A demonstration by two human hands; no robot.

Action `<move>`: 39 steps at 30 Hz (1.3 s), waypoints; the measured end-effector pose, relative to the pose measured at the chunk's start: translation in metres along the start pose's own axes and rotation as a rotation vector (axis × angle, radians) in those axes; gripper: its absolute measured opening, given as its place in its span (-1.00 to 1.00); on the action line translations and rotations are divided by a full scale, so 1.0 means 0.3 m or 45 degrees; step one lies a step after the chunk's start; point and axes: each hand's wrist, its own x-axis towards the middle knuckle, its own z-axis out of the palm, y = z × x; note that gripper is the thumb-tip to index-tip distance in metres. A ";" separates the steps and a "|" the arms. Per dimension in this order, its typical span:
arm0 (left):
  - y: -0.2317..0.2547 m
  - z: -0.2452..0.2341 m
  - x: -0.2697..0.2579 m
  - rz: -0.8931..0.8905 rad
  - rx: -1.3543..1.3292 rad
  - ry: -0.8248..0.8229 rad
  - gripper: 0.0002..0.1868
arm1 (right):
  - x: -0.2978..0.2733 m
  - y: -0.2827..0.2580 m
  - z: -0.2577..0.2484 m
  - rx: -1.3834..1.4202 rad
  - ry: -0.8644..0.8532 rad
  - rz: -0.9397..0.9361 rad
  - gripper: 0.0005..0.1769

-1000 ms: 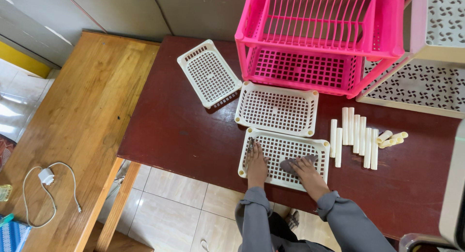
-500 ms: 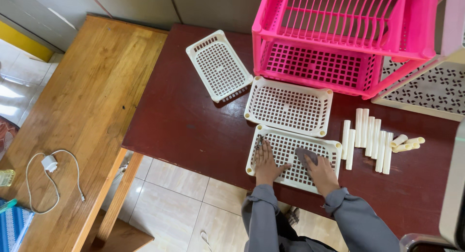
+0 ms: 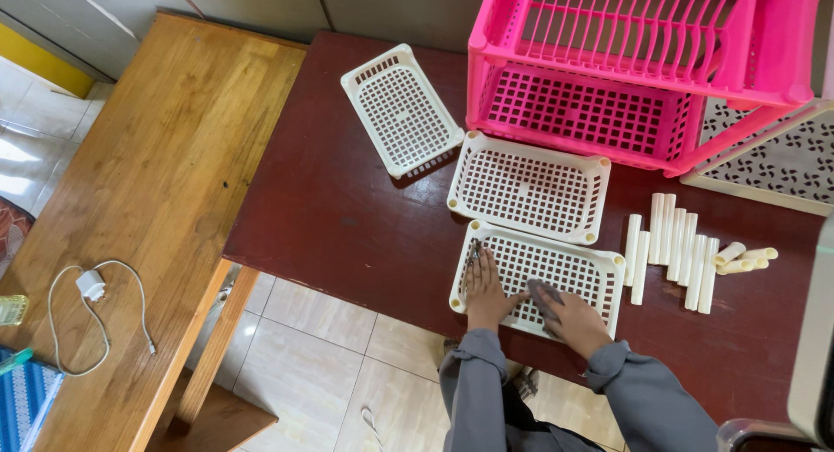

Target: The person wipes white plastic basket trays with a cloth, then inserts white plastic rods into the tray slots to assemble a basket. The person handles the trays and rods one at a time on a table.

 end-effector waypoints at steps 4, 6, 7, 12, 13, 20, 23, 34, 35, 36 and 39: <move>-0.002 0.003 -0.001 0.017 0.014 0.030 0.53 | -0.006 0.059 -0.042 -0.174 -0.246 -0.033 -0.27; 0.001 -0.004 -0.003 0.012 -0.010 0.004 0.52 | 0.011 0.078 -0.055 -0.270 -0.127 0.076 -0.23; 0.004 -0.010 -0.002 0.003 -0.019 -0.019 0.52 | 0.016 0.083 -0.054 -0.318 -0.068 0.133 -0.20; 0.014 -0.042 -0.018 -0.012 -0.016 -0.024 0.55 | 0.008 0.029 0.007 -0.160 -0.071 0.115 -0.19; 0.015 -0.045 -0.020 -0.016 -0.013 -0.028 0.55 | -0.002 0.027 0.005 -0.114 -0.152 0.111 -0.22; 0.013 -0.046 -0.008 -0.001 0.032 -0.067 0.60 | -0.015 0.060 -0.074 -0.375 -0.195 0.135 -0.09; 0.010 -0.031 -0.003 -0.014 0.003 -0.075 0.61 | 0.023 0.026 -0.047 -0.398 -0.021 0.259 -0.03; -0.004 0.019 0.024 0.000 0.084 -0.045 0.58 | -0.030 0.033 -0.134 -0.404 -0.061 0.146 -0.20; -0.009 0.023 0.027 -0.006 0.090 -0.056 0.58 | -0.023 0.011 -0.123 -0.465 0.008 0.182 -0.19; -0.014 0.029 0.027 0.003 0.074 -0.025 0.58 | -0.012 -0.022 -0.105 -0.527 0.077 0.218 -0.18; -0.026 0.050 0.030 0.029 0.042 0.045 0.58 | -0.023 -0.055 -0.095 -0.510 -0.019 0.181 -0.19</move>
